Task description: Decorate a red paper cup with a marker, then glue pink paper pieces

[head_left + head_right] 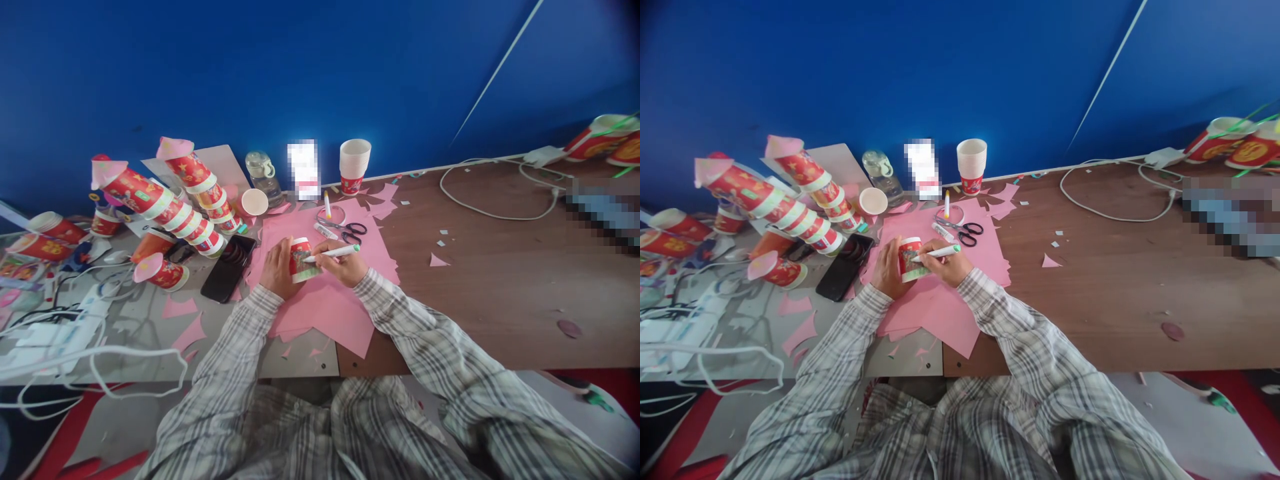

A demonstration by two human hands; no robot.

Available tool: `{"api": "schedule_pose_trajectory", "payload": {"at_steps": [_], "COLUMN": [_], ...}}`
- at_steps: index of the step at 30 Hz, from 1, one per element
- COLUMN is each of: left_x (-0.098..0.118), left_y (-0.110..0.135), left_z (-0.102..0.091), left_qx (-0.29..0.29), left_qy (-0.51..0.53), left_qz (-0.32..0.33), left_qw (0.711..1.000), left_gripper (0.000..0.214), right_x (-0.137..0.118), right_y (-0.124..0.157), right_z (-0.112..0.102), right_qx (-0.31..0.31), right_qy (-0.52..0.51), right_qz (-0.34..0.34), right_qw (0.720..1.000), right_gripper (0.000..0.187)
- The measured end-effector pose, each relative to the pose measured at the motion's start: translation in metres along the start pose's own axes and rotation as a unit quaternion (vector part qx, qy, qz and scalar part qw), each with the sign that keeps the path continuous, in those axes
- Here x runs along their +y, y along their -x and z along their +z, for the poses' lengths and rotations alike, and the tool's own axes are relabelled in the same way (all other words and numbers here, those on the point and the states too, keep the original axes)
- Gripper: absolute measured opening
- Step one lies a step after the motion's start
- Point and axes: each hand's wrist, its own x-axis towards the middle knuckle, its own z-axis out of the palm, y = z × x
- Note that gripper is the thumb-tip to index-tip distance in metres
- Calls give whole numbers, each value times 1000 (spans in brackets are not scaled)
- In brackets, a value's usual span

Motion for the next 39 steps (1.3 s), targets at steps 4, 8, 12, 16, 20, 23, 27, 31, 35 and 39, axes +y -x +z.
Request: {"api": "schedule_pose_trajectory", "payload": {"at_steps": [4, 8, 12, 16, 20, 23, 27, 31, 35, 39], "left_x": [1, 0, 0, 0, 0, 0, -1, -1, 0, 0], "left_y": [-1, -1, 0, 0, 0, 0, 1, 1, 1, 0], "left_z": [-1, -1, 0, 0, 0, 0, 1, 1, 1, 0], "left_qx": [-4, -6, -9, -7, -6, -1, -1, 4, 8, 4], "left_qy": [9, 1, 10, 8, 9, 6, 3, 6, 6, 31], "left_qz": [-5, -7, -14, -12, -9, -9, -6, -11, -14, -22], "left_qw": [1000, 1000, 1000, 1000, 1000, 1000, 1000, 1000, 1000, 999], "left_gripper": [84, 80, 79, 81, 81, 82, 83, 84, 81, 87], "right_x": [0, 0, 0, 1, 0, 0, 0, 1, 2, 1], "right_y": [0, 0, 1, 1, 0, 0, -1, -2, -2, -2], "right_z": [0, 1, 3, 4, 3, 1, 0, -1, -3, -3], "right_qx": [-50, 2, -47, -8, -29, -27, 0, -46, 7, -89], "right_qy": [-16, 8, 4, -3, -7, -15, -25, -48, -36, -71], "right_qz": [5, -6, -7, 5, 7, 8, 11, 33, 22, 50], "right_qw": [999, 1000, 999, 1000, 1000, 999, 1000, 997, 999, 992], "right_gripper": [18, 19, 20, 23, 22, 21, 22, 24, 25, 23]}}
